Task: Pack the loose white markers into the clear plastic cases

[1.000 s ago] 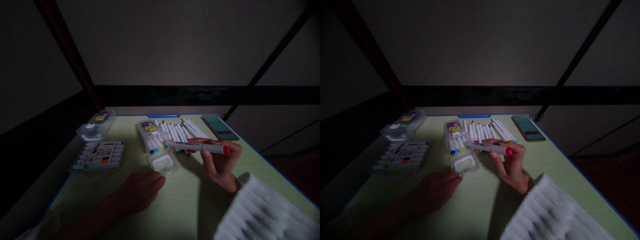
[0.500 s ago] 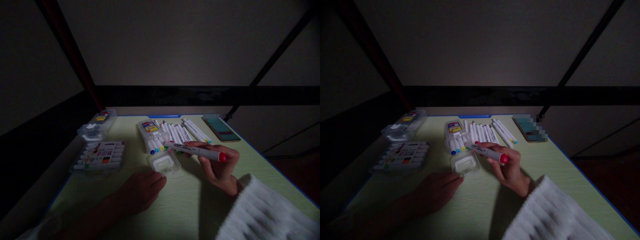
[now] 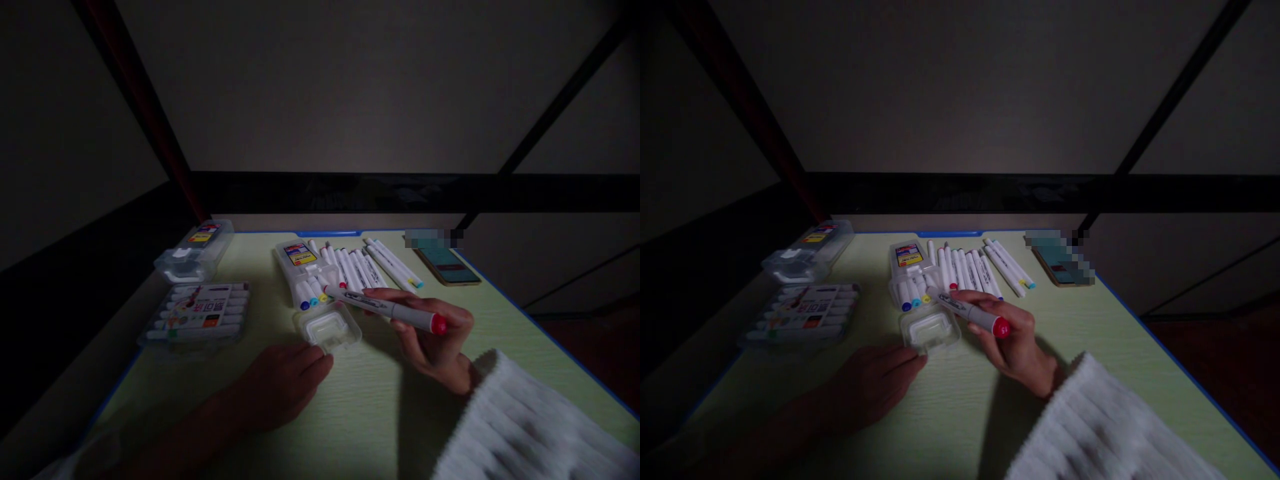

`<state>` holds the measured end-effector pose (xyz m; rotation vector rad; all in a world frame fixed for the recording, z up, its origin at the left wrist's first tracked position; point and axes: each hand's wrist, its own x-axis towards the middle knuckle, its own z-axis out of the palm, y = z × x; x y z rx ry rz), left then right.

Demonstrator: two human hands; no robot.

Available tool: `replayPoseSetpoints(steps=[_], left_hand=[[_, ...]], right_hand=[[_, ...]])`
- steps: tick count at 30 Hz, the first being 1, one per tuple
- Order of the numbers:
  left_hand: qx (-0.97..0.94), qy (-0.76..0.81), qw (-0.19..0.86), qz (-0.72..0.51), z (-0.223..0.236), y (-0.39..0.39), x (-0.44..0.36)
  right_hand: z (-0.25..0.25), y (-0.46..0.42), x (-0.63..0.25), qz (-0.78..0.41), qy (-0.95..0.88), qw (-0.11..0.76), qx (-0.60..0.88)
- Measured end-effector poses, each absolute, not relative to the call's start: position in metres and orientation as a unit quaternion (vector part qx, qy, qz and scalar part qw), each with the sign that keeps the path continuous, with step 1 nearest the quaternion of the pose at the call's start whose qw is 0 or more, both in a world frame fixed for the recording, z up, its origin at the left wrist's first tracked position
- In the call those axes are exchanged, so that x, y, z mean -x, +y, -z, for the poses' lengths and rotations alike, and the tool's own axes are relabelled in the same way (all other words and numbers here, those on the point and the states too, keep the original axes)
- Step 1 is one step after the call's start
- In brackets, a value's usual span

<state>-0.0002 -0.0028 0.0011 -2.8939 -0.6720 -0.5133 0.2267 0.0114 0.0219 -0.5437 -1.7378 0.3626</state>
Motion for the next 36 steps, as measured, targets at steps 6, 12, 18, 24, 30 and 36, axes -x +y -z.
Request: replayPoseSetpoints(steps=[6,12,18,24,30,36], left_hand=[[0.959,-0.222,0.062,0.167,-0.001,-0.002,0.0],[0.959,-0.223,0.06,0.164,0.0,-0.003,0.0],[0.962,-0.226,0.056,0.142,0.005,-0.001,0.002],[0.962,-0.221,0.063,0.149,0.007,-0.001,0.003],[0.96,-0.223,0.065,0.155,0.005,-0.002,0.003],[0.96,-0.223,0.064,0.155,0.005,-0.002,0.002]], right_hand=[[-0.022,0.011,-0.229,-0.121,-0.78,0.561,0.25],[-0.026,0.014,-0.233,-0.055,-0.846,0.44,0.295],[-0.022,0.018,-0.234,-0.012,-0.873,0.402,0.277],[-0.02,0.021,-0.233,-0.039,-0.881,0.378,0.28],[-0.023,0.021,-0.232,-0.019,-0.889,0.36,0.281],[-0.019,0.023,-0.234,-0.026,-0.892,0.351,0.284]])
